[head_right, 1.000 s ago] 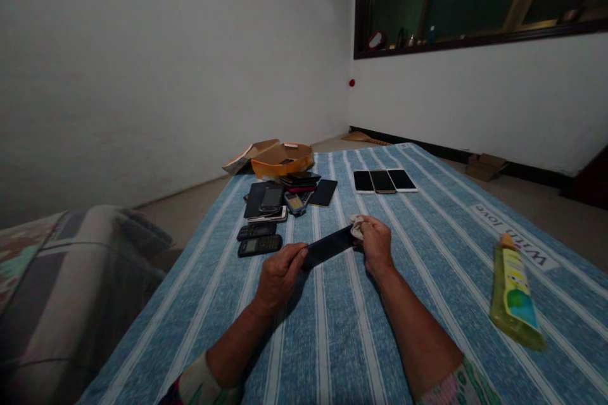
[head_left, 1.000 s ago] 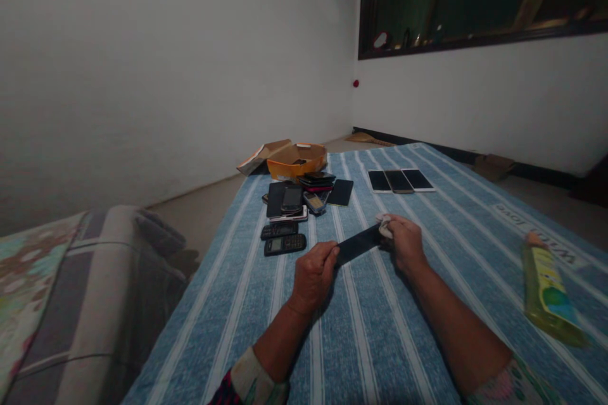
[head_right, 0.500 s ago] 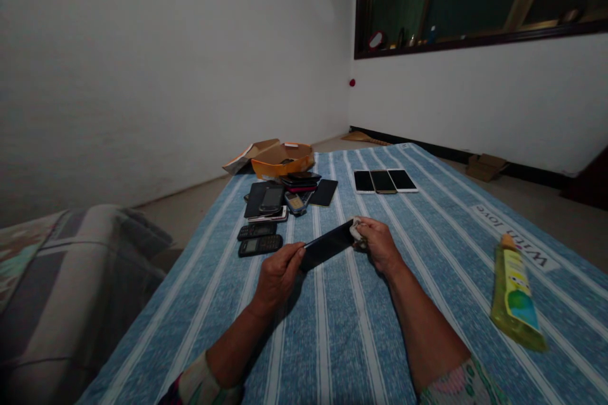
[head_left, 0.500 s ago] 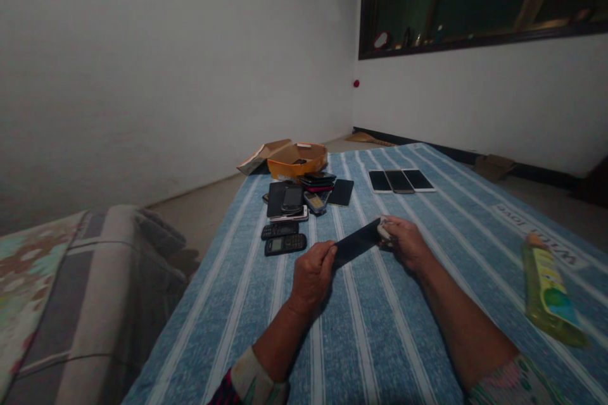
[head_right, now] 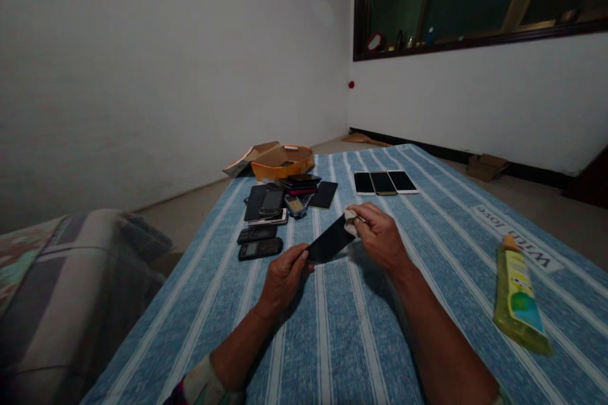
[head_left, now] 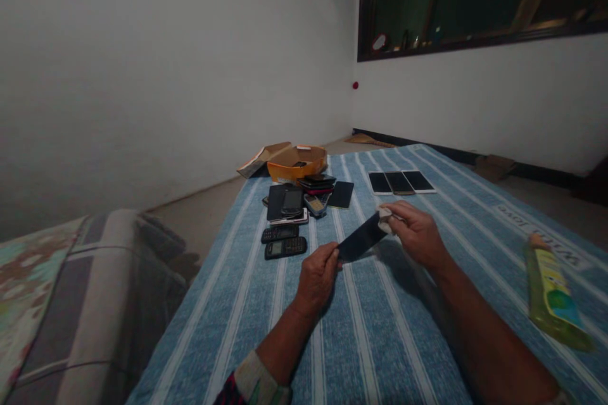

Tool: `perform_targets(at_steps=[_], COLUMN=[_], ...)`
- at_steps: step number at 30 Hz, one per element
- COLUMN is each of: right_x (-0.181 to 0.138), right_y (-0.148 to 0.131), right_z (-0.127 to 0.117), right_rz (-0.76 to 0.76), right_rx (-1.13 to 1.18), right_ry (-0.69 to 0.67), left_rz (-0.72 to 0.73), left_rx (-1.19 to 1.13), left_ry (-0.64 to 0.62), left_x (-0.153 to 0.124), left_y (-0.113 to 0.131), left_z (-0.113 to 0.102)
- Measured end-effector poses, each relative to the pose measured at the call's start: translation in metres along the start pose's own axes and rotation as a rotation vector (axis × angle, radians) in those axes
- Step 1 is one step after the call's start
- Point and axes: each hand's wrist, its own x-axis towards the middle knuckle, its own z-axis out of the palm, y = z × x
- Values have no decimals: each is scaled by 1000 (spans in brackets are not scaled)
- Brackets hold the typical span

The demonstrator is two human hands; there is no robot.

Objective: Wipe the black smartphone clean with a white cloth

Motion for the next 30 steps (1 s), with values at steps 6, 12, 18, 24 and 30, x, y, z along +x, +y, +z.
perform_targets(at_steps=[6,12,18,24,30], right_x=[-2,1,-1,-2,2], right_y=[-23,-44,-62,-66,-63], right_z=[12,34,57,70,69], right_rz=[-170,-261,-321,-368,-386], right_rx=[-215,-494,-621,-607,-553], right_ry=[-56,-151,-238,-287,-309], left_rz=[74,124,208,164,133], left_rx=[161,307,183,9,-65], left_ry=[-12,19,141,172,174], left_x=[1,1,5,10,18], left_y=[-8,-9,12,33,41], left_z=[-6,-14,-26,-43,-42])
